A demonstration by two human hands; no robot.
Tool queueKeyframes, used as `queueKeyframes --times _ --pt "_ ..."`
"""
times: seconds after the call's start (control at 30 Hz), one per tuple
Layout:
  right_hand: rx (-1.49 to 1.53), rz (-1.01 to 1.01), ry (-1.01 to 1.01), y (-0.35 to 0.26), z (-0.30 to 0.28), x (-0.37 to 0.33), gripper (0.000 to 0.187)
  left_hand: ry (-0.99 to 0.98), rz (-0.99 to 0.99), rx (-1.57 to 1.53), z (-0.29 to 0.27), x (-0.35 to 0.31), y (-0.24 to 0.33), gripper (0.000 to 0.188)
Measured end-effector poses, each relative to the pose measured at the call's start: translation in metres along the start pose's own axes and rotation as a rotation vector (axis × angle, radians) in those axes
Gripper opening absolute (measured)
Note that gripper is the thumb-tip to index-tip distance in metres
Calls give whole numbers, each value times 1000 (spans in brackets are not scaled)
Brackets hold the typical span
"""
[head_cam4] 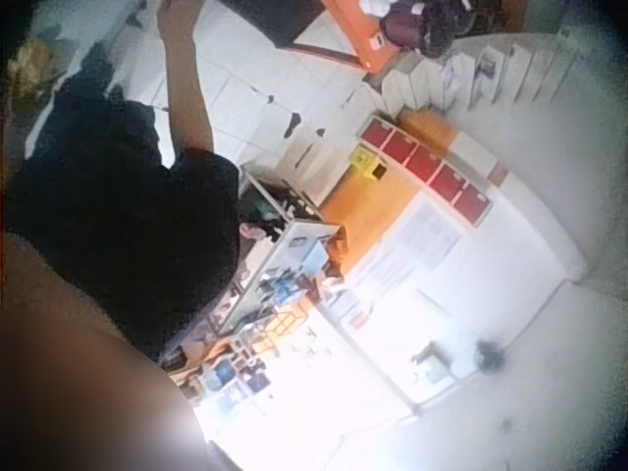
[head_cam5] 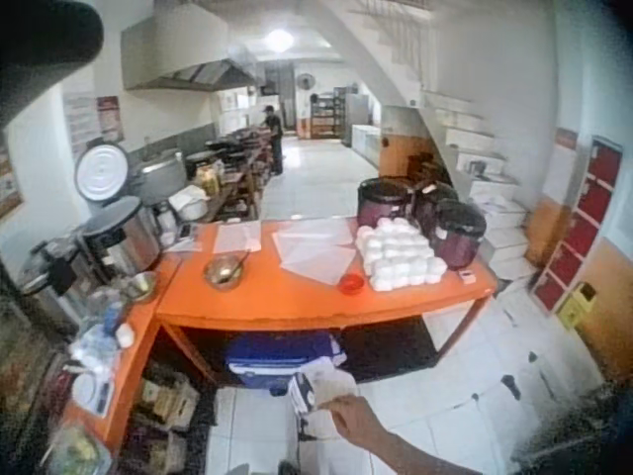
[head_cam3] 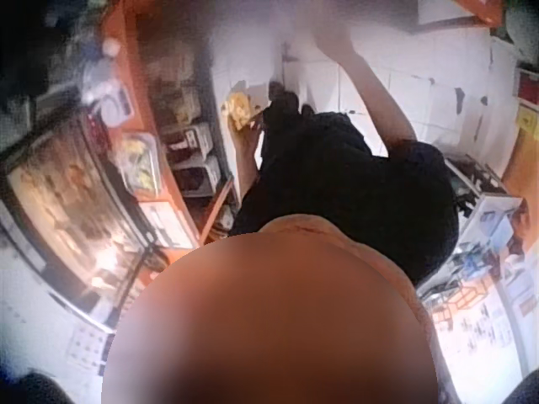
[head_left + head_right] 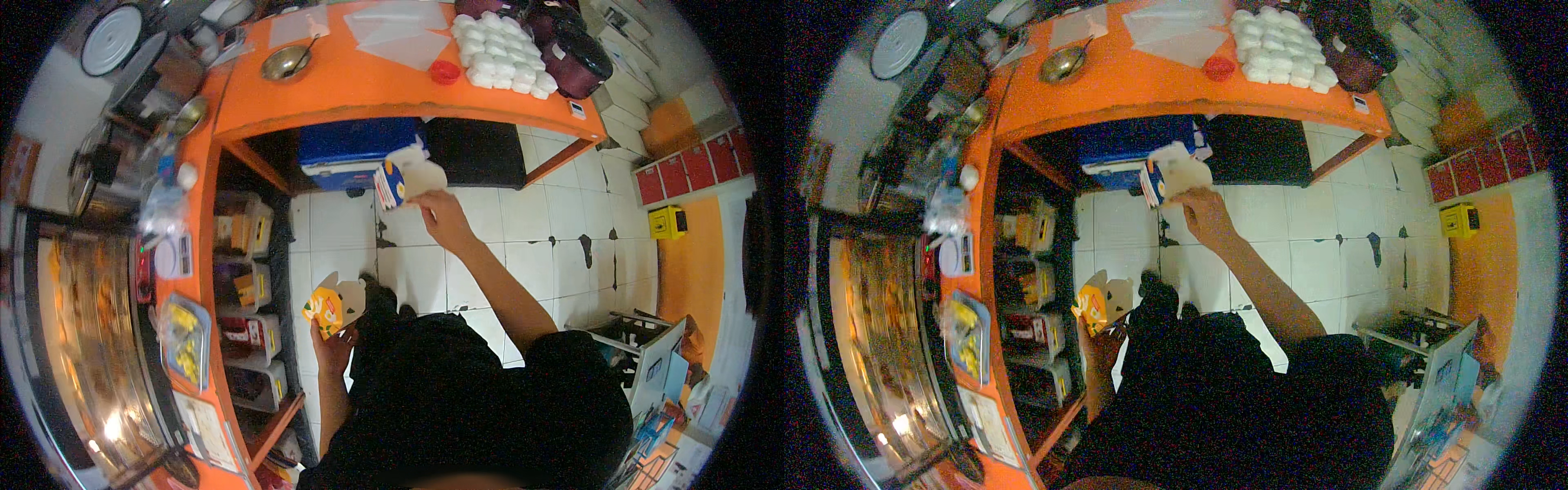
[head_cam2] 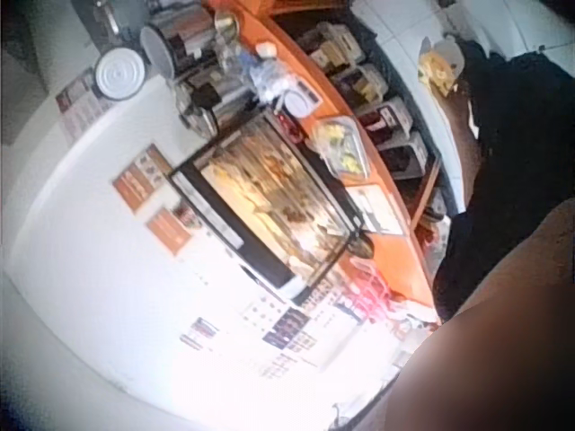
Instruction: The person assembles a food order by placing rice, egg, and fried chicken into a paper container. They then add a bun and a sauce packet before handing the completed order to a customer.
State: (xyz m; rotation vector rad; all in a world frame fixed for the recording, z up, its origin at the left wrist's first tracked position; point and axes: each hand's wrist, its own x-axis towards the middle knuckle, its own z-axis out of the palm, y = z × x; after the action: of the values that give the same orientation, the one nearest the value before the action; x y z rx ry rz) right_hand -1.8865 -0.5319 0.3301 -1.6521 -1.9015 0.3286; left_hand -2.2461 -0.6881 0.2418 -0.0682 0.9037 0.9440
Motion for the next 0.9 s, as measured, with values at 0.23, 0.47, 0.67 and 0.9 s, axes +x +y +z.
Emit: queueKeyframes --times 0.23,0.47,0.67,0.9 --pt "-330 -148 77 107 -11 212 23 -178 -181 71 157 176 79 79" --pt "-500 -57 -129 202 10 351 28 -271 -217 126 306 314 166 73" --pt "-380 -102 -128 246 18 385 26 -291 -204 68 354 377 194 72" --pt "-199 -175 -336 244 -11 417 19 -209 -80 -19 384 398 202 78"
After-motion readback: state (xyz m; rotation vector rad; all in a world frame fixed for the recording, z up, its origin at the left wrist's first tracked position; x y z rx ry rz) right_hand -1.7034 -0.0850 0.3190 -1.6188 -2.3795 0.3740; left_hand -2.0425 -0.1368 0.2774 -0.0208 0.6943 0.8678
